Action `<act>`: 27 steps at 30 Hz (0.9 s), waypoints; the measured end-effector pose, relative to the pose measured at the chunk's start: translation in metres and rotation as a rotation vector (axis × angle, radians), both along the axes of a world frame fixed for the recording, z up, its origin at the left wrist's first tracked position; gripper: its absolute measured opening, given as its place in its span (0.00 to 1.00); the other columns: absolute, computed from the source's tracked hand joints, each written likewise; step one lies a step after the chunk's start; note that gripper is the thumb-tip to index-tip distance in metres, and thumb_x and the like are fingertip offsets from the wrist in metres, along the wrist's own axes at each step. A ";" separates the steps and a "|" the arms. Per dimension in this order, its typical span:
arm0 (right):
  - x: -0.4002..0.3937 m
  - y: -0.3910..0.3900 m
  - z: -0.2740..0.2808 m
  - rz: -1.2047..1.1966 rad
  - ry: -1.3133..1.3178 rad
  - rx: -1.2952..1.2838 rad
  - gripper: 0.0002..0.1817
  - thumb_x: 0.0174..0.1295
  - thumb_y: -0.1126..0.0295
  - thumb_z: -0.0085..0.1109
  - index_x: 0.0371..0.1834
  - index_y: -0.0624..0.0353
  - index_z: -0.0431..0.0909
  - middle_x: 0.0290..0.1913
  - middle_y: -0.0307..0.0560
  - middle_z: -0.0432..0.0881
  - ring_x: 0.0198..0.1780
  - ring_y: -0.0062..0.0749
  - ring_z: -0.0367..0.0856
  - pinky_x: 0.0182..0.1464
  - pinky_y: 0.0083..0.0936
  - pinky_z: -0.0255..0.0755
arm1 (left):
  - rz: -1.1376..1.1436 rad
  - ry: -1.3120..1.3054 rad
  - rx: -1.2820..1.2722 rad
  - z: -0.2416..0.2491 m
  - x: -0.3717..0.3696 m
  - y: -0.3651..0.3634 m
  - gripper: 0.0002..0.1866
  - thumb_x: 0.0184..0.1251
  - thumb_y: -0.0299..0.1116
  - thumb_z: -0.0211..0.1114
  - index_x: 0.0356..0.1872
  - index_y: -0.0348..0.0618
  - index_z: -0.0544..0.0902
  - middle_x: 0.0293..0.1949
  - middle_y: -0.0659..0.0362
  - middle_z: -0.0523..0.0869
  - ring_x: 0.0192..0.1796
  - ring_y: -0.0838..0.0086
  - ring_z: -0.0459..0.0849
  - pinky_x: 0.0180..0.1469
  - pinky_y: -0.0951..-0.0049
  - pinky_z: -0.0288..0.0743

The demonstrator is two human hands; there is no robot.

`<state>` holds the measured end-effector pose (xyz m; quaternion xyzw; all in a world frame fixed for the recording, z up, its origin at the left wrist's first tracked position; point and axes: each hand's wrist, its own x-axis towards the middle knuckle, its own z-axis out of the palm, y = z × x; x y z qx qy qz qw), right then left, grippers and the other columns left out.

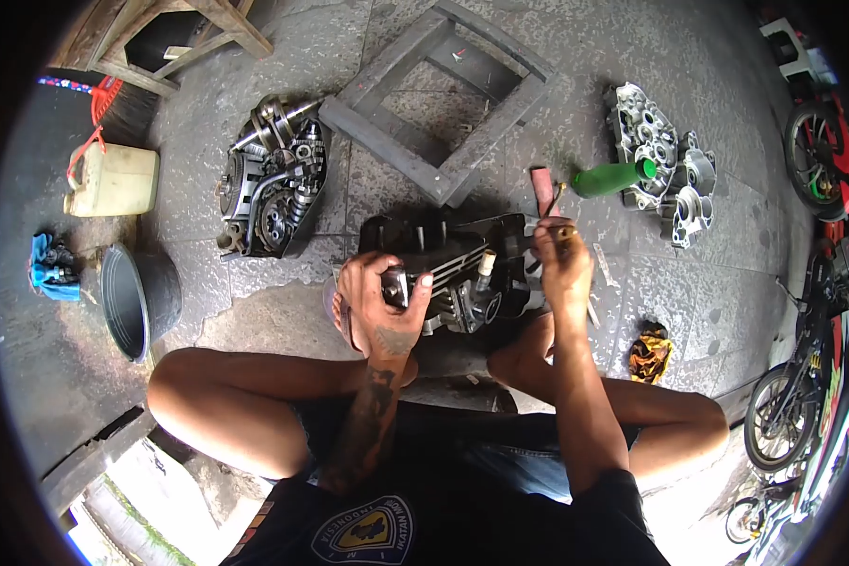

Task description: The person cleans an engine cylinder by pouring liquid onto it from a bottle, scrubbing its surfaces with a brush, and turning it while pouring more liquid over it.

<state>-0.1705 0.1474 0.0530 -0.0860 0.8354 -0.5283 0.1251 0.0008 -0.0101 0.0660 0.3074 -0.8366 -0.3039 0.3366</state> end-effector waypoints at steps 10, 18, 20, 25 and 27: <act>-0.026 0.004 -0.007 0.199 -0.148 0.222 0.11 0.66 0.68 0.65 0.48 0.61 0.81 0.36 0.49 0.87 0.37 0.30 0.87 0.40 0.31 0.81 | -0.053 -0.156 -0.002 0.003 0.004 0.016 0.25 0.48 0.43 0.78 0.45 0.45 0.79 0.47 0.52 0.77 0.55 0.55 0.73 0.68 0.46 0.57; -0.073 -0.049 0.044 0.523 -0.561 -0.208 0.15 0.70 0.64 0.61 0.50 0.64 0.76 0.42 0.43 0.81 0.41 0.27 0.83 0.41 0.27 0.85 | -0.196 -0.306 -0.014 0.010 0.002 0.019 0.36 0.40 0.40 0.83 0.53 0.45 0.74 0.50 0.51 0.72 0.58 0.56 0.70 0.68 0.39 0.53; -0.062 -0.066 0.028 0.620 -0.669 -0.188 0.15 0.69 0.63 0.63 0.49 0.63 0.77 0.39 0.40 0.81 0.38 0.25 0.83 0.39 0.25 0.84 | -0.191 -0.301 -0.013 0.007 0.003 0.019 0.36 0.40 0.40 0.83 0.53 0.46 0.74 0.50 0.51 0.72 0.58 0.56 0.70 0.68 0.39 0.53; -0.063 -0.068 -0.007 0.809 0.018 0.188 0.10 0.64 0.69 0.64 0.43 0.61 0.79 0.27 0.55 0.82 0.31 0.49 0.85 0.36 0.37 0.78 | -0.204 -0.315 -0.003 0.006 0.004 0.021 0.36 0.40 0.41 0.82 0.52 0.47 0.74 0.50 0.52 0.72 0.57 0.57 0.71 0.68 0.40 0.53; -0.060 -0.070 -0.005 0.830 0.069 0.176 0.09 0.63 0.70 0.64 0.42 0.61 0.79 0.28 0.57 0.82 0.32 0.53 0.84 0.36 0.39 0.76 | -0.191 -0.305 0.006 0.001 0.004 0.022 0.36 0.40 0.41 0.82 0.52 0.47 0.74 0.50 0.53 0.72 0.56 0.57 0.71 0.69 0.41 0.53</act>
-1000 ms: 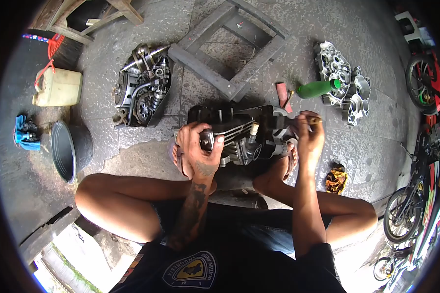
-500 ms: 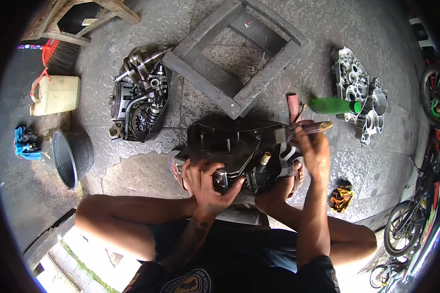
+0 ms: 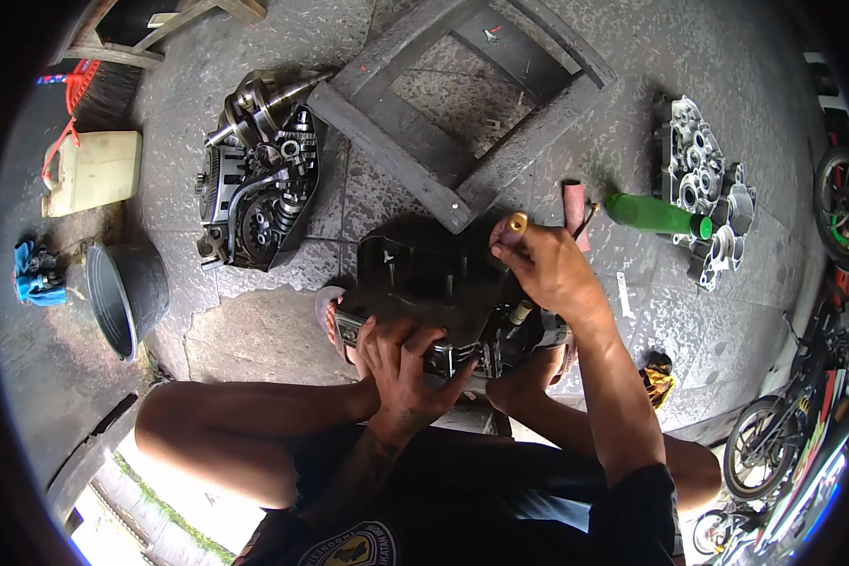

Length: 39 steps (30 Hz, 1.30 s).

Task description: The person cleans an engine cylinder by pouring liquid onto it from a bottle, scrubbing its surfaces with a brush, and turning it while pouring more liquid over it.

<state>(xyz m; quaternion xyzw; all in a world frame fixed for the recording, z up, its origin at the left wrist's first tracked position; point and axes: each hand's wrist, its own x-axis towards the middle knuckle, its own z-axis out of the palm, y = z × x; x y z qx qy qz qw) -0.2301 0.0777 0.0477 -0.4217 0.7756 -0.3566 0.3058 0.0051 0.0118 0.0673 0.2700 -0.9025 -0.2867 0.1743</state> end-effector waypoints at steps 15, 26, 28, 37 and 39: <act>0.016 0.008 0.052 0.015 -0.112 0.027 0.05 0.61 0.74 0.62 0.38 0.61 0.77 0.31 0.55 0.81 0.37 0.54 0.82 0.39 0.41 0.73 | 0.009 0.033 -0.034 0.000 -0.003 0.001 0.34 0.42 0.42 0.81 0.52 0.46 0.75 0.49 0.53 0.73 0.56 0.58 0.72 0.68 0.43 0.55; 0.038 -0.017 0.120 0.211 -0.215 -0.068 0.04 0.63 0.76 0.63 0.35 0.65 0.83 0.37 0.46 0.86 0.39 0.38 0.88 0.42 0.29 0.80 | 0.060 0.003 -0.010 0.000 -0.005 0.005 0.43 0.50 0.48 0.76 0.67 0.42 0.69 0.60 0.52 0.74 0.65 0.57 0.71 0.71 0.44 0.52; 0.037 -0.014 0.113 0.134 -0.184 -0.102 0.03 0.62 0.76 0.63 0.36 0.64 0.81 0.38 0.47 0.86 0.37 0.40 0.88 0.41 0.30 0.80 | 0.065 0.001 0.008 0.002 -0.006 0.004 0.45 0.52 0.50 0.75 0.69 0.40 0.67 0.62 0.50 0.73 0.68 0.56 0.69 0.72 0.43 0.50; 0.023 0.022 0.042 -0.242 0.006 0.072 0.05 0.61 0.76 0.65 0.38 0.60 0.80 0.32 0.52 0.85 0.32 0.44 0.88 0.36 0.33 0.80 | 0.103 0.068 0.027 -0.006 -0.001 0.009 0.38 0.53 0.49 0.74 0.62 0.43 0.71 0.60 0.51 0.73 0.70 0.54 0.67 0.73 0.42 0.46; 0.028 0.022 0.026 -0.288 0.097 0.102 0.06 0.60 0.75 0.66 0.39 0.60 0.81 0.34 0.52 0.86 0.36 0.45 0.88 0.40 0.34 0.80 | 0.068 0.035 0.057 -0.004 0.002 0.008 0.35 0.53 0.48 0.75 0.59 0.43 0.71 0.57 0.50 0.73 0.68 0.51 0.66 0.71 0.40 0.48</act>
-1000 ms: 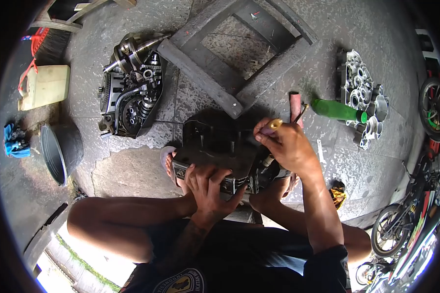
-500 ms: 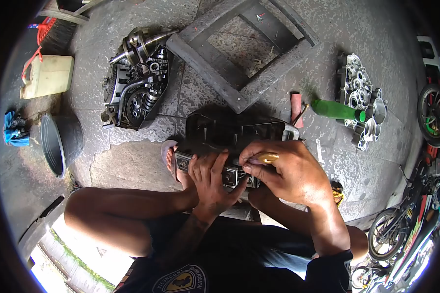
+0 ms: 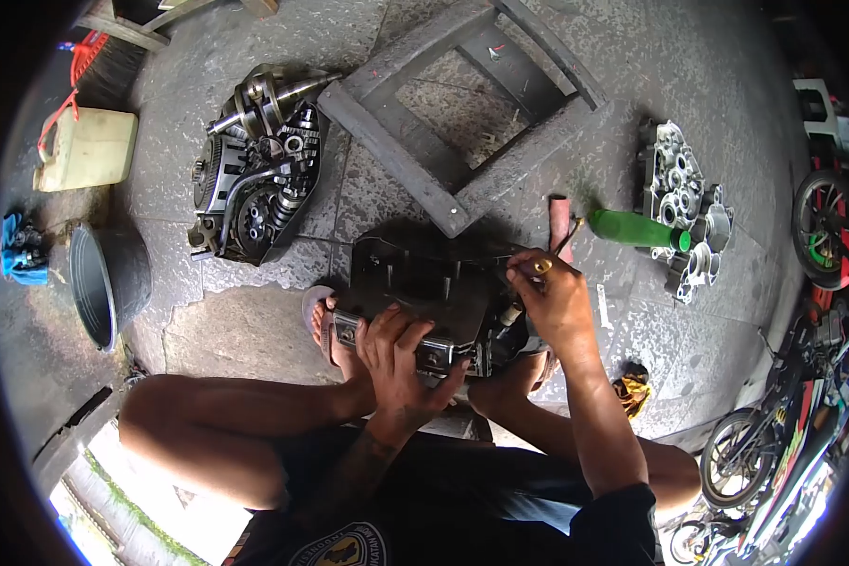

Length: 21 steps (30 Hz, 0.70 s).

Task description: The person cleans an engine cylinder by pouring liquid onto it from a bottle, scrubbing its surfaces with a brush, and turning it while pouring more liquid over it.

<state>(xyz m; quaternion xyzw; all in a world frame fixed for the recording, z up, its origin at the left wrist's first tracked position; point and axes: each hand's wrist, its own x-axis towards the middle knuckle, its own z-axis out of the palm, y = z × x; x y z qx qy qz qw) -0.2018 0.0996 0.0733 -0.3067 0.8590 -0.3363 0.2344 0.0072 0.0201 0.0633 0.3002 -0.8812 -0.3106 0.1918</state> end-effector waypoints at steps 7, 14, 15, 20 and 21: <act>0.003 0.024 -0.034 0.040 -0.063 0.130 0.09 0.61 0.73 0.66 0.44 0.58 0.84 0.38 0.54 0.88 0.40 0.46 0.88 0.43 0.34 0.81 | 0.010 0.016 0.011 -0.004 -0.001 0.005 0.35 0.51 0.47 0.76 0.59 0.46 0.72 0.58 0.52 0.74 0.69 0.55 0.67 0.72 0.42 0.46; -0.031 0.014 0.042 0.034 -0.126 -0.039 0.06 0.61 0.73 0.67 0.39 0.62 0.84 0.36 0.48 0.88 0.36 0.33 0.88 0.41 0.28 0.78 | 0.045 0.096 0.072 -0.006 0.004 0.010 0.40 0.50 0.42 0.78 0.61 0.38 0.68 0.61 0.46 0.65 0.69 0.49 0.61 0.70 0.44 0.55; -0.035 0.010 0.058 0.033 -0.122 -0.036 0.06 0.61 0.73 0.67 0.39 0.62 0.84 0.36 0.48 0.88 0.36 0.33 0.88 0.41 0.28 0.78 | 0.045 0.116 0.062 -0.007 0.003 0.010 0.40 0.49 0.42 0.79 0.61 0.38 0.67 0.60 0.46 0.65 0.69 0.48 0.61 0.70 0.44 0.56; -0.013 -0.027 0.089 0.383 -0.249 -0.027 0.05 0.61 0.74 0.67 0.38 0.62 0.82 0.34 0.46 0.87 0.36 0.37 0.88 0.41 0.29 0.78 | 0.071 0.090 0.002 -0.004 0.003 0.011 0.41 0.49 0.43 0.80 0.61 0.38 0.67 0.60 0.47 0.65 0.69 0.50 0.60 0.71 0.45 0.55; -0.007 -0.037 0.083 0.441 -0.243 -0.127 0.05 0.60 0.74 0.67 0.38 0.61 0.82 0.33 0.46 0.87 0.35 0.39 0.88 0.40 0.29 0.78 | 0.070 0.070 0.003 -0.004 0.003 0.013 0.42 0.48 0.44 0.80 0.61 0.38 0.67 0.60 0.47 0.64 0.69 0.50 0.60 0.71 0.46 0.55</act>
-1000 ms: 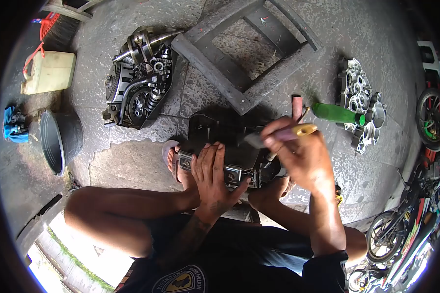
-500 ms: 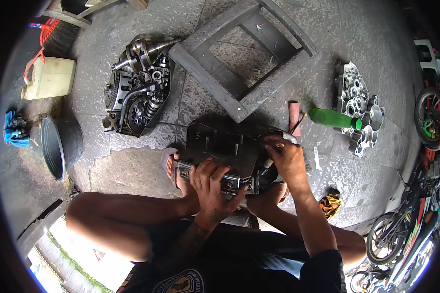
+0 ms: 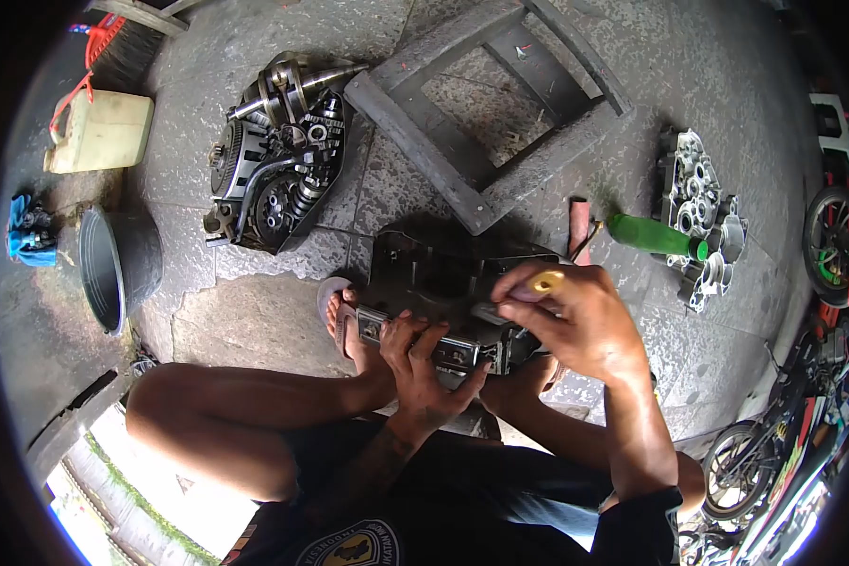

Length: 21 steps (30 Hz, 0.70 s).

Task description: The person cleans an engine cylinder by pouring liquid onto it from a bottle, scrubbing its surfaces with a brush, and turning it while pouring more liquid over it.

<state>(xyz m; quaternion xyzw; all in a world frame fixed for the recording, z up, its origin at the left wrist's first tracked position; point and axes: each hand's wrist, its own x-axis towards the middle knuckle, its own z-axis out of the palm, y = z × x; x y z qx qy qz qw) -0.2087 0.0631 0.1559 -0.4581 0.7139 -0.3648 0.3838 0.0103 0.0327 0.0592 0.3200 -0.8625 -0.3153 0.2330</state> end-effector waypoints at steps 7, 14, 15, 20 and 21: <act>0.048 -0.065 -0.052 0.068 -0.186 -0.207 0.06 0.63 0.70 0.63 0.39 0.60 0.80 0.33 0.52 0.85 0.35 0.48 0.86 0.38 0.36 0.78 | 0.079 0.055 0.002 -0.018 0.007 0.011 0.39 0.49 0.50 0.78 0.58 0.41 0.71 0.60 0.49 0.67 0.69 0.51 0.63 0.71 0.44 0.54; -0.023 -0.016 0.002 0.193 -0.253 0.124 0.05 0.58 0.79 0.67 0.38 0.65 0.83 0.38 0.50 0.88 0.41 0.36 0.89 0.43 0.28 0.82 | 0.096 0.096 0.004 -0.014 0.002 0.009 0.37 0.50 0.50 0.77 0.58 0.42 0.72 0.58 0.50 0.68 0.67 0.51 0.65 0.71 0.45 0.55; -0.027 -0.014 0.007 0.157 -0.344 0.229 0.07 0.56 0.82 0.67 0.38 0.67 0.84 0.40 0.52 0.88 0.44 0.36 0.89 0.47 0.28 0.83 | 0.107 0.117 -0.002 -0.015 0.001 0.010 0.39 0.50 0.50 0.77 0.60 0.42 0.71 0.59 0.49 0.68 0.68 0.50 0.65 0.71 0.45 0.55; 0.016 -0.066 -0.041 0.205 -0.258 -0.058 0.07 0.60 0.75 0.67 0.40 0.63 0.82 0.37 0.47 0.87 0.40 0.35 0.88 0.44 0.28 0.81 | 0.097 0.085 -0.050 -0.015 0.001 0.011 0.45 0.52 0.52 0.75 0.67 0.42 0.65 0.63 0.47 0.67 0.71 0.47 0.62 0.71 0.43 0.52; 0.028 -0.078 -0.052 0.179 -0.272 -0.082 0.08 0.61 0.72 0.67 0.42 0.61 0.81 0.34 0.46 0.86 0.36 0.38 0.87 0.41 0.28 0.80 | 0.085 0.059 -0.063 -0.015 0.003 0.013 0.46 0.53 0.53 0.74 0.69 0.41 0.63 0.64 0.47 0.66 0.72 0.46 0.62 0.71 0.43 0.52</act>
